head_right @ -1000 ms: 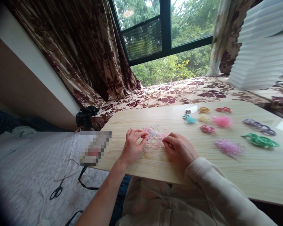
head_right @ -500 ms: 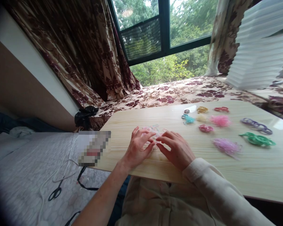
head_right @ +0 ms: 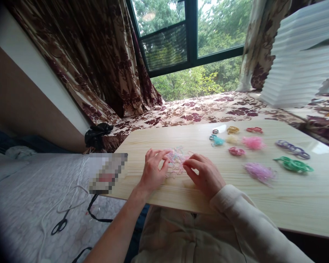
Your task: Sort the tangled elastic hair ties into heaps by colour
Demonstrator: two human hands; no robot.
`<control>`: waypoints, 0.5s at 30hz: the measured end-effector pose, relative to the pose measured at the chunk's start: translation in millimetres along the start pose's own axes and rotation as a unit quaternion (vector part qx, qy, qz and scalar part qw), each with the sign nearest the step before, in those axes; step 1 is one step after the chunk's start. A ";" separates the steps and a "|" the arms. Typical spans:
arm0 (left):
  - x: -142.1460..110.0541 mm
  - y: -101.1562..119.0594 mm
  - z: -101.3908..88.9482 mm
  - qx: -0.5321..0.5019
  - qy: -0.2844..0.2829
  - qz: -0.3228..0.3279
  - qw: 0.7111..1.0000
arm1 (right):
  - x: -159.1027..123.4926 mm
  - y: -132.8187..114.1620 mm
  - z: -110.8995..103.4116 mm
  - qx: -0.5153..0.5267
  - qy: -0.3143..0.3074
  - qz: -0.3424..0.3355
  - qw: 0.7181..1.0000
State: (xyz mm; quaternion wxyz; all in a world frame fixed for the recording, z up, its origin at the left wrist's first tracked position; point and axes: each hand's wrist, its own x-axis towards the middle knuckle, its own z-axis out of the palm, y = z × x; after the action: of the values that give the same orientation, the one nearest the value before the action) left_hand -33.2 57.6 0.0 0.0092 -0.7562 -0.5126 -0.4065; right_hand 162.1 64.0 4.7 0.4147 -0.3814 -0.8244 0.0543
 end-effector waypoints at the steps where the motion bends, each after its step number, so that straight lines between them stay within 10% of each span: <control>1: 0.1 -0.9 -0.2 0.006 0.006 -0.009 1.000 | 0.6 -1.9 -2.8 0.005 0.000 0.011 1.000; 8: -0.3 -6.5 0.5 0.026 0.037 -0.026 0.999 | -20.0 3.2 -83.3 -0.069 0.004 0.058 0.996; 15: -1.2 -7.9 4.6 0.032 0.032 -0.007 0.999 | -16.9 85.4 -184.0 -0.187 0.010 0.194 0.963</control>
State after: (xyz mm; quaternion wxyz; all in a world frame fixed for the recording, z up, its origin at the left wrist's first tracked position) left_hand -36.8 62.4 -7.1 0.0468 -0.7384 -0.5306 -0.4137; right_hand 351.5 70.9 78.8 0.3257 -0.6054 -0.7257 -0.0252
